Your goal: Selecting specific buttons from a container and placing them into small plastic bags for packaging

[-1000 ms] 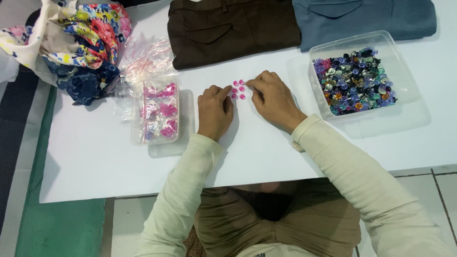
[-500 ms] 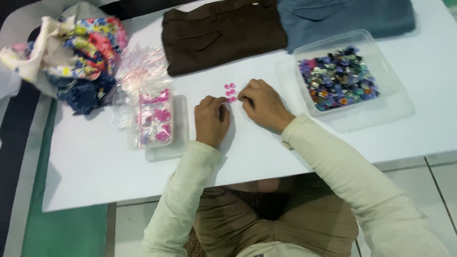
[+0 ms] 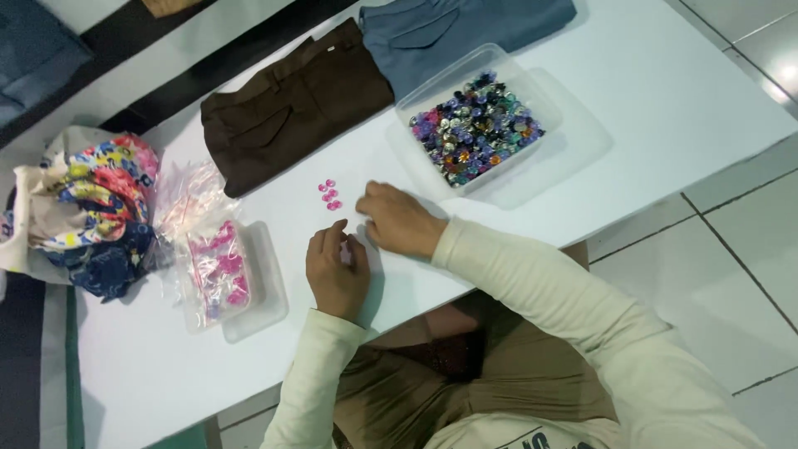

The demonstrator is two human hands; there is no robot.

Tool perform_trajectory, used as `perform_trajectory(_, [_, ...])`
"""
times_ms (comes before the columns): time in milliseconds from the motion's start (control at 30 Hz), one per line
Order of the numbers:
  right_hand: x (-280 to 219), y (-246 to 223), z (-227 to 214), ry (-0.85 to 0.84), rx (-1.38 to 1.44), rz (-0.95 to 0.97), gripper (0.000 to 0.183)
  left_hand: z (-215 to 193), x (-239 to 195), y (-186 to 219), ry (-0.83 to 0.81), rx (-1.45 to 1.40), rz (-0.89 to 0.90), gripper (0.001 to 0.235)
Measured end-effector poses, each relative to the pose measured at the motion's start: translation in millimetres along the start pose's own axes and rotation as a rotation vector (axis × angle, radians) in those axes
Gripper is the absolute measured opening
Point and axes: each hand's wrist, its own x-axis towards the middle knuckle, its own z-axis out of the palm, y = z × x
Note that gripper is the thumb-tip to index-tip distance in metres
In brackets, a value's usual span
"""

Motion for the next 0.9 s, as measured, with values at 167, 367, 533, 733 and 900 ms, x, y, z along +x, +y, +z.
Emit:
perform_trajectory(167, [-42, -59, -109, -0.108, 0.139, 0.045, 0.019, 0, 39, 25, 0.046, -0.14, 0.158, 0.032])
perform_trajectory(367, [-76, -17, -178, 0.261, -0.266, 0.018, 0.023, 55, 127, 80, -0.025, -0.311, 0.326, 0.031])
perform_trajectory(533, [-100, 12, -167, 0.171, -0.434, 0.193, 0.027, 168, 172, 89, -0.395, 0.181, 0.254, 0.014])
perform_trajectory(733, [-108, 25, -154, 0.312, -0.318, 0.141, 0.026, 225, 169, 80, -0.57, 0.325, 0.199, 0.01])
perform_trajectory(900, [-106, 25, -157, 0.386, -0.272, 0.066, 0.027, 157, 168, 98, -0.734, 0.187, 0.178, 0.007])
